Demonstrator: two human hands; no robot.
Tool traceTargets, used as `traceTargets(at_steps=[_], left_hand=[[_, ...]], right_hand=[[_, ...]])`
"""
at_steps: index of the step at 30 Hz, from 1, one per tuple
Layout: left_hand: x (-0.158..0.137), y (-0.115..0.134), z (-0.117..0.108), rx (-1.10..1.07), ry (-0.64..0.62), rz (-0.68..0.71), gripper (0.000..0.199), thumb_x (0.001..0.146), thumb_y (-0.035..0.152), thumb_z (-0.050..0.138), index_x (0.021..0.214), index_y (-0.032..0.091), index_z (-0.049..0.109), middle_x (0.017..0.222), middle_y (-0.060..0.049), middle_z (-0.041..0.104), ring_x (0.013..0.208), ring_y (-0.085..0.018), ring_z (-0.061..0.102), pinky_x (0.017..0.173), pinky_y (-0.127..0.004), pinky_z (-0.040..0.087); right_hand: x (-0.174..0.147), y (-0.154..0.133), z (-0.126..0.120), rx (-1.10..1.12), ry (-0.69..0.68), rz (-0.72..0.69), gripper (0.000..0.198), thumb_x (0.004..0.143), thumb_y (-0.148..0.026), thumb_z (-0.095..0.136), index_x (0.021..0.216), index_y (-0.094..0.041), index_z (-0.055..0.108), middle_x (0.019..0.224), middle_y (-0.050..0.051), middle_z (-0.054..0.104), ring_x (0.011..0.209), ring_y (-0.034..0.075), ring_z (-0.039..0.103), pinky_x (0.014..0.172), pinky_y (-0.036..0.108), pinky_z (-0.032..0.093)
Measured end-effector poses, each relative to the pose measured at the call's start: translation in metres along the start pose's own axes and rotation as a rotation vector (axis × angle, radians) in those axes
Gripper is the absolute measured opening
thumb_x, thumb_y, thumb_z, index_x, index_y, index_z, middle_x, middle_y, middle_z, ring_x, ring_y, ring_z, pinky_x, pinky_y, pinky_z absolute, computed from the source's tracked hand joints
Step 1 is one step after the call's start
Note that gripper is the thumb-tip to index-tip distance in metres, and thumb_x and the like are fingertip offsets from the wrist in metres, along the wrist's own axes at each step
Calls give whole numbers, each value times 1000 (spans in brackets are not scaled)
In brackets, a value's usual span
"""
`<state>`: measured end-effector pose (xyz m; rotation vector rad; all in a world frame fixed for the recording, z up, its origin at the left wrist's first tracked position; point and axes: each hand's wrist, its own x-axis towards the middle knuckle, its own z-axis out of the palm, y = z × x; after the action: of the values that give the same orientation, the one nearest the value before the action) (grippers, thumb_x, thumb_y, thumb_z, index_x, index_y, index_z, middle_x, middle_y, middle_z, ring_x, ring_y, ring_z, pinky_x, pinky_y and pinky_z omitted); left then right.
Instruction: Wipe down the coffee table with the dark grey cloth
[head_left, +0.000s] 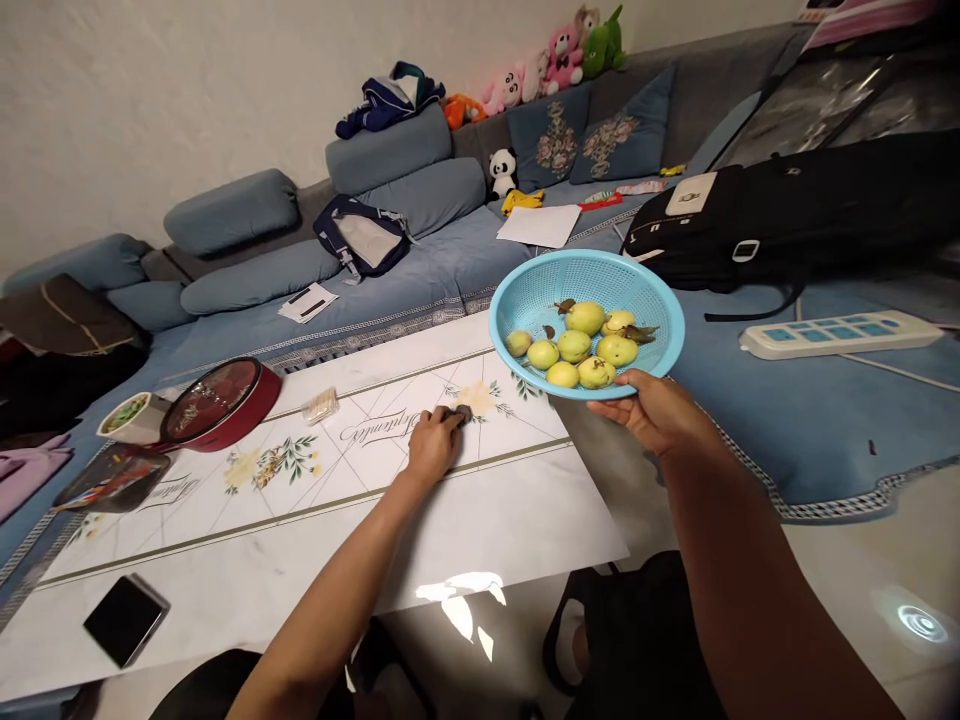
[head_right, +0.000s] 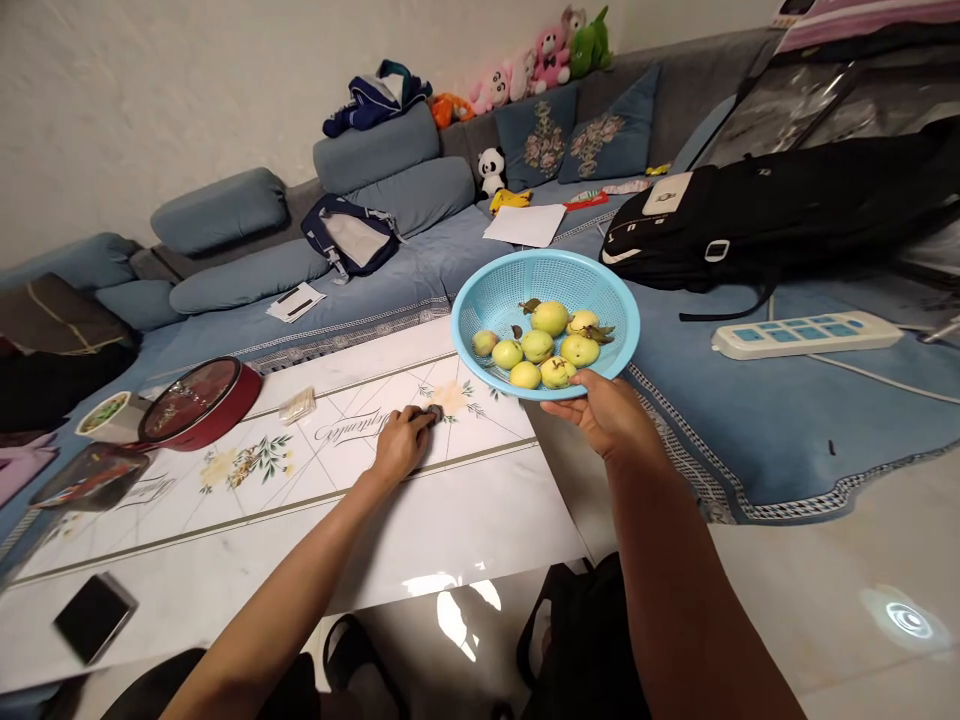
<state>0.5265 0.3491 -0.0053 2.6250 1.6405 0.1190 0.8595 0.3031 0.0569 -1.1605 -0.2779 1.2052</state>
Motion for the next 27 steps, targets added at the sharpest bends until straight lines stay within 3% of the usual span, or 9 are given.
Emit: traceTargets(at_steps=[2, 8, 13, 15, 20, 22, 24, 27], left_hand=[[3, 2, -3, 19, 14, -40, 42, 104, 20, 49, 138, 23, 73, 135, -12, 67, 112, -32, 55, 94, -45, 55], [-61, 33, 17, 95, 16, 113, 48, 105, 18, 48, 149, 26, 63, 142, -10, 64, 108, -29, 56, 87, -43, 55], [-13, 32, 8, 152, 0, -38, 42, 108, 20, 45, 143, 25, 67, 136, -11, 66, 112, -32, 56, 89, -44, 53], [-8, 33, 5, 122, 8, -56, 42, 107, 19, 47, 143, 24, 68, 137, -12, 66, 113, -32, 56, 90, -43, 54], [-82, 42, 19, -9, 45, 85, 49, 104, 14, 48, 149, 27, 64, 142, -9, 65, 110, -29, 56, 93, -43, 56], [-94, 36, 25, -35, 46, 142, 48, 106, 17, 48, 149, 28, 65, 145, -8, 64, 113, -29, 55, 96, -43, 55], [-73, 24, 24, -29, 44, 165, 46, 107, 21, 49, 149, 30, 66, 147, -8, 64, 114, -30, 55, 97, -44, 54], [3, 7, 14, 3, 57, 0, 45, 107, 21, 48, 145, 31, 70, 146, -8, 66, 114, -32, 55, 96, -46, 53]], right_hand=[[-4, 0, 2, -19, 20, -15, 30, 90, -2, 60, 114, -18, 68, 108, 8, 81, 79, 22, 81, 63, 35, 74], [-9, -3, 9, -30, 35, -13, 22, 91, -2, 60, 107, -15, 68, 106, 10, 80, 79, 22, 81, 66, 39, 74], [-10, -2, 14, -26, 44, 0, 21, 92, -1, 58, 105, -14, 68, 103, 8, 80, 78, 22, 81, 67, 39, 74], [-12, -2, 17, -24, 56, 11, 21, 93, 0, 56, 103, -14, 67, 101, 8, 80, 75, 22, 81, 64, 38, 73], [-14, -1, 19, -13, 49, 25, 19, 93, 0, 57, 96, -16, 67, 94, 7, 80, 71, 20, 79, 61, 36, 72], [-13, -1, 17, -4, 36, 12, 16, 94, -2, 59, 95, -17, 66, 93, 7, 80, 72, 21, 79, 62, 37, 73], [-12, 0, 13, 3, 17, 3, 15, 93, -3, 60, 94, -17, 66, 93, 7, 80, 72, 21, 80, 62, 36, 73], [-13, -1, 8, 39, 22, 21, 18, 90, -2, 62, 100, -16, 68, 95, 7, 80, 71, 21, 79, 60, 36, 73]])
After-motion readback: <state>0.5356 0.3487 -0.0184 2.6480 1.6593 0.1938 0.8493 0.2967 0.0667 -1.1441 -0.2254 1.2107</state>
